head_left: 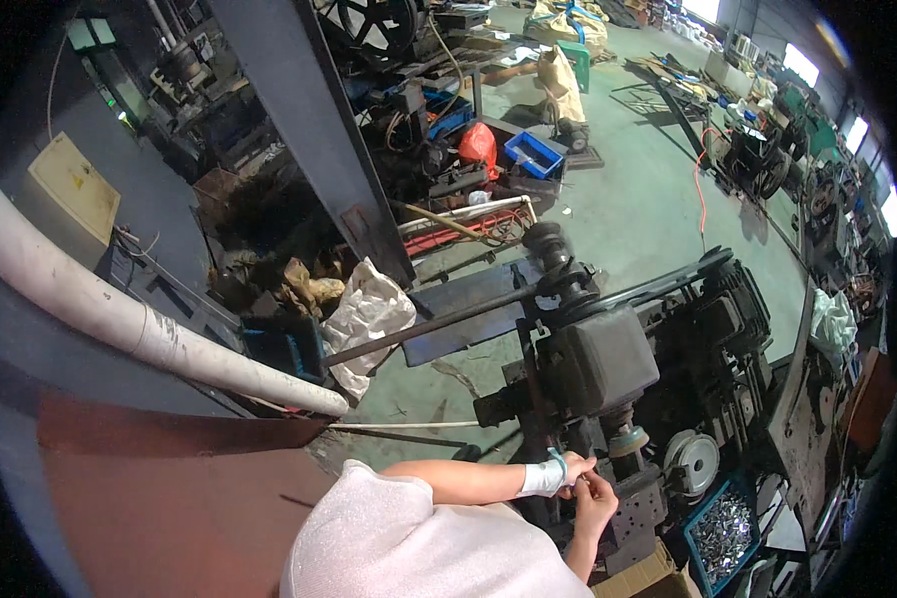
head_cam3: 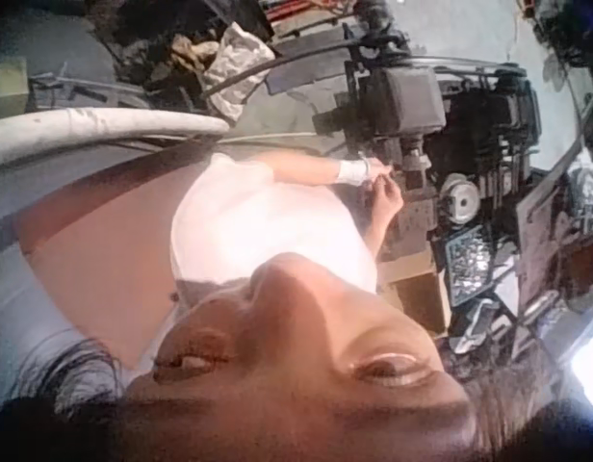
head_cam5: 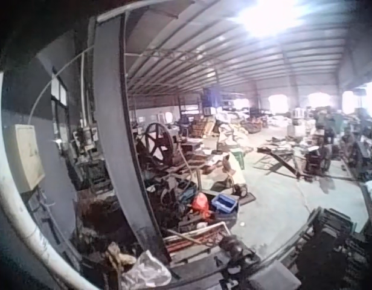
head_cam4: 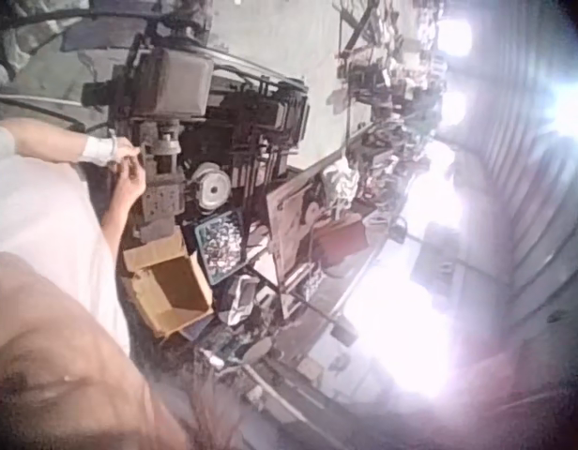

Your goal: The person repeatedly picks small metal parts from a cardboard box and grinds them against a rotating bench grinder wheel. After grinding, the parts are placed into a blue plastic bin. The process is repeated for multiple parts throughout the clip.

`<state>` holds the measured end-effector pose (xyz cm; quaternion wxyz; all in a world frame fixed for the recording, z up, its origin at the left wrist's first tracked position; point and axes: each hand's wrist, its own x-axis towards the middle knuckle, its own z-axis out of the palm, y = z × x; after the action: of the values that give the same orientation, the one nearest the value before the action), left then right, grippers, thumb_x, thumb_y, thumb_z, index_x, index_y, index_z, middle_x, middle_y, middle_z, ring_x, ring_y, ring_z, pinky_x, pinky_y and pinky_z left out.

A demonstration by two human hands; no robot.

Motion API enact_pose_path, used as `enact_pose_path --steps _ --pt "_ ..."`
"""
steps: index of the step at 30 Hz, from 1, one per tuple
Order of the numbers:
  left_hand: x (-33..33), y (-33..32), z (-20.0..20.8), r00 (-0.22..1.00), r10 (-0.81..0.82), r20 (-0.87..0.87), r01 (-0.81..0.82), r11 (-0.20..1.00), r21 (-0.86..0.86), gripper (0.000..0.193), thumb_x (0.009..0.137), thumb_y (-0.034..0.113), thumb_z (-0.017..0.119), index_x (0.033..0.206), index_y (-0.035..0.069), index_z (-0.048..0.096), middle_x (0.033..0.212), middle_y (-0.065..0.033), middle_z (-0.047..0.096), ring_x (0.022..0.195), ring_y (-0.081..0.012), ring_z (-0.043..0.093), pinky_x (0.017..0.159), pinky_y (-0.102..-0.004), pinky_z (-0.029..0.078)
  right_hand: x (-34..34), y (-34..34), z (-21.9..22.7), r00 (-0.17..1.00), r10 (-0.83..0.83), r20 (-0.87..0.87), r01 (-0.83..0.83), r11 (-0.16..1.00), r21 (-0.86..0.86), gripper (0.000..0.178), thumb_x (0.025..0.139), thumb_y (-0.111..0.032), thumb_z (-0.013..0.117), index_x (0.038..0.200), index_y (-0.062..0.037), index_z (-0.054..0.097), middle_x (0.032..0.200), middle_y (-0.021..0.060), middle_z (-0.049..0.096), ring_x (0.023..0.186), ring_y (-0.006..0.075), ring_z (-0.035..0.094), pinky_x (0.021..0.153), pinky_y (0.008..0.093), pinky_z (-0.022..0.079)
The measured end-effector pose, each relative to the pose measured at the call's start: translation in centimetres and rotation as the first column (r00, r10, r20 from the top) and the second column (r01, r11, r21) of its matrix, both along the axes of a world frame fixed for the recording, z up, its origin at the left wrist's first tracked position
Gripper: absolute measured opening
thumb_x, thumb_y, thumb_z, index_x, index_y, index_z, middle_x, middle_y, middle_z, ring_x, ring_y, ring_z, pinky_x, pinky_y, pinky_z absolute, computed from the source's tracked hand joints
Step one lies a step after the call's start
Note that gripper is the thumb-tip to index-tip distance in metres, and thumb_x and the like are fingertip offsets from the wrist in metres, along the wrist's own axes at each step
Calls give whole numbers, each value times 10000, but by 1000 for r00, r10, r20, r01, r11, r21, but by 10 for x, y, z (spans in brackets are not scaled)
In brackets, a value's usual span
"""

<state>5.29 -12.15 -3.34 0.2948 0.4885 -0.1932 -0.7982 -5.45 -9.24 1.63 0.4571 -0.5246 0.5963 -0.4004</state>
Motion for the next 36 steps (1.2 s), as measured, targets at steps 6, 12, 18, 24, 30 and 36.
enact_pose_path --steps 6,12,18,24,30,36 --pt "-6 2 3 983 -79 163 100 987 -122 480 848 494 413 877 44 578 577 -50 529 446 -130 503 374 -278 435 -5 4 -13 997 -45 -57 47 998 29 113 730 -17 607 821 49 610 674 24 571 596 80 494 552 218 399" --pt "4 6 18 985 -94 144 133 948 -288 467 855 446 448 732 19 593 592 -89 558 483 -165 537 381 -290 428 -8 8 -27 977 -210 37 211 977 -20 110 716 -25 607 798 46 626 713 34 603 618 83 508 563 210 404" --pt "11 5 18 935 -71 347 222 880 -419 214 774 174 637 919 18 617 786 -26 626 624 -58 530 505 -194 412 -18 -2 -11 977 -205 -51 207 978 20 148 722 -108 621 789 23 631 713 40 617 604 79 507 548 220 404" --pt "4 -2 8 935 -96 340 234 890 -392 178 794 159 604 881 6 626 697 -14 616 557 -38 495 466 -190 383 -21 -7 -24 893 -411 183 354 893 277 175 736 -131 624 792 35 633 638 62 609 529 63 503 490 236 407" --pt "-4 -17 -15 884 95 457 183 830 -527 136 779 111 592 791 -21 622 634 -5 589 498 -49 458 437 -209 356 -9 -33 -31 870 -480 115 444 863 240 168 735 -90 621 795 67 622 589 41 575 447 59 476 397 199 349" --pt "-10 -31 2 886 68 458 117 924 -365 156 769 104 595 772 -51 614 691 -67 626 588 -98 532 532 -244 418 -10 -51 -28 856 -508 96 473 845 251 159 726 -72 621 800 68 630 605 52 589 447 64 486 406 198 372"
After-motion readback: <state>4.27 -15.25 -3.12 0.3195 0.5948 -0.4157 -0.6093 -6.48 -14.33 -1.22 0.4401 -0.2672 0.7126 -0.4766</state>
